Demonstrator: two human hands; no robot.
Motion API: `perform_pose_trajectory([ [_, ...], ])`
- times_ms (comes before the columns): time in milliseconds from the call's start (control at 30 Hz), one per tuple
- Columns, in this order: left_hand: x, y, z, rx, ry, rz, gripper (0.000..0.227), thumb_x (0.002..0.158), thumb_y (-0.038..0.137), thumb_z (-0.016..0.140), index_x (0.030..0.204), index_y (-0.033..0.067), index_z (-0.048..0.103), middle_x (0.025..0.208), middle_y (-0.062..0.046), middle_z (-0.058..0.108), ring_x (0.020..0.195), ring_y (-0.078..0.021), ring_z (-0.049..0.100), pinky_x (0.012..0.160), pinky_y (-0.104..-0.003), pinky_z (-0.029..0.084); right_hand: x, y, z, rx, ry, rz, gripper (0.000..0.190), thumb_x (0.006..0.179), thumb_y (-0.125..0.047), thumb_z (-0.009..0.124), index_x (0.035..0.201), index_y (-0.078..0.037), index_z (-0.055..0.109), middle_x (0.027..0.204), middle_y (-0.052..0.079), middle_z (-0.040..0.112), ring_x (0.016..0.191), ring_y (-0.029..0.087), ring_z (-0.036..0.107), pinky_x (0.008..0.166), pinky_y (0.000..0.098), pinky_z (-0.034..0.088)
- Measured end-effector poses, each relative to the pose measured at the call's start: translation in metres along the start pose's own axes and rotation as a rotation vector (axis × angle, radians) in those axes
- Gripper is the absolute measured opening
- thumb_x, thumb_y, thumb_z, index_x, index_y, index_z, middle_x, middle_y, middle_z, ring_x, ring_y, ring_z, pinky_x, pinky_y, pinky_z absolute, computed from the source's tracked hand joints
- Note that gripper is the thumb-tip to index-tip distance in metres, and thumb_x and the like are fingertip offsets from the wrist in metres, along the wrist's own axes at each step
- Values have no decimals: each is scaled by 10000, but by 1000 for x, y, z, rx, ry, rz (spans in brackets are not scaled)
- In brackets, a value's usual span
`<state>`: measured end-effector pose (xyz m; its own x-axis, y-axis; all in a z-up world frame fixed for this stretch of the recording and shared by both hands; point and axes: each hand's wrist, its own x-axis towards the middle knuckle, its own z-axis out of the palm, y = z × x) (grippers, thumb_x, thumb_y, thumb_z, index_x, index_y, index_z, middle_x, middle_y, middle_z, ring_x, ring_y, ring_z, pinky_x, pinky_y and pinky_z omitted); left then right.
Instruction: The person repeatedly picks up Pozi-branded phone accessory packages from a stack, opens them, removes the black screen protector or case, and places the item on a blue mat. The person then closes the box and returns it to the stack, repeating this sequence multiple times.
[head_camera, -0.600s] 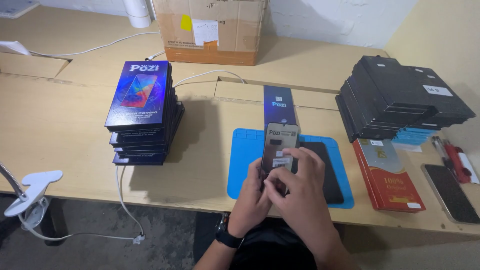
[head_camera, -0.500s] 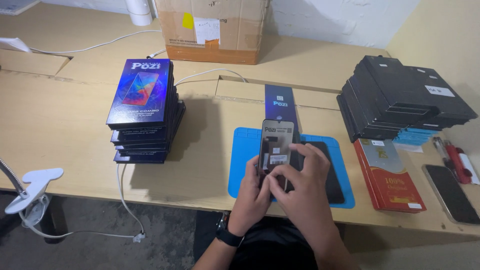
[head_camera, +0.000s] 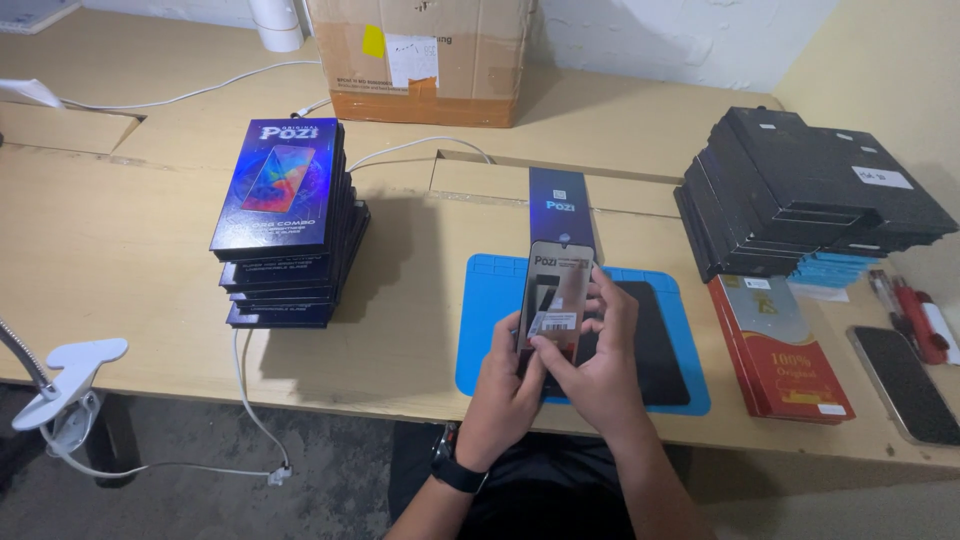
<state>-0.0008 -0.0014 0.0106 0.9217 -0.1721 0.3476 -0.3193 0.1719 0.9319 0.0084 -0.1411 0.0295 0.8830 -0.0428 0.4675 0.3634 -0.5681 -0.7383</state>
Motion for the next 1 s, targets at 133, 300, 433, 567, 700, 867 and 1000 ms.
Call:
perform_pose_trajectory([
  [133,0,-2,0,14,-8,-17,416,1052,200,475,1438,61,408,1238,-139,693,953,-203,716,781,-324,588,-1,-5,1,8,-1,-14,953,802,-146,828,1574,-97,271,1450,160,337,1271,258,531,971,384,574],
  [300,0,-2,0,4,-26,13,433,1046,170,495,1448,47,391,1321,-170,668,1089,-229,714,894,-340,592,3,-8,-1,23,-13,81,956,816,-156,820,1582,-138,248,1414,135,351,1109,215,615,811,316,645],
  [433,1,-11,0,42,-17,2,415,1037,152,508,1430,61,413,1230,-144,689,1012,-208,716,846,-334,593,5,-4,-2,103,-25,84,941,818,-112,819,1573,-138,258,1393,136,363,1048,212,668,801,331,637],
  [567,1,-10,0,-16,-47,-8,430,1031,132,519,1436,57,392,1283,-171,663,1110,-247,701,918,-355,611,6,-2,-6,166,-37,83,873,836,-30,781,1544,-162,286,1396,132,352,1015,196,662,798,311,649],
  [700,2,-5,-1,-112,-81,-60,433,1044,152,499,1446,51,373,1207,-169,691,1016,-210,724,897,-349,614,5,0,-9,208,-84,69,829,862,-7,742,1530,-196,288,1428,127,340,1021,207,637,779,306,657],
  [867,3,-15,-3,-125,-38,-87,432,1044,207,504,1438,67,395,1259,-130,662,1052,-181,663,882,-325,564,2,10,-9,296,-97,-47,674,930,37,619,1510,-162,339,1484,142,365,1048,245,681,748,316,669],
  [1000,5,-25,-6,-245,91,-87,443,1031,187,522,1438,71,393,1274,-133,680,1120,-196,684,952,-326,565,-9,26,-3,323,-43,-112,566,974,-53,593,1505,-105,401,1521,135,406,1180,249,615,953,365,611],
])
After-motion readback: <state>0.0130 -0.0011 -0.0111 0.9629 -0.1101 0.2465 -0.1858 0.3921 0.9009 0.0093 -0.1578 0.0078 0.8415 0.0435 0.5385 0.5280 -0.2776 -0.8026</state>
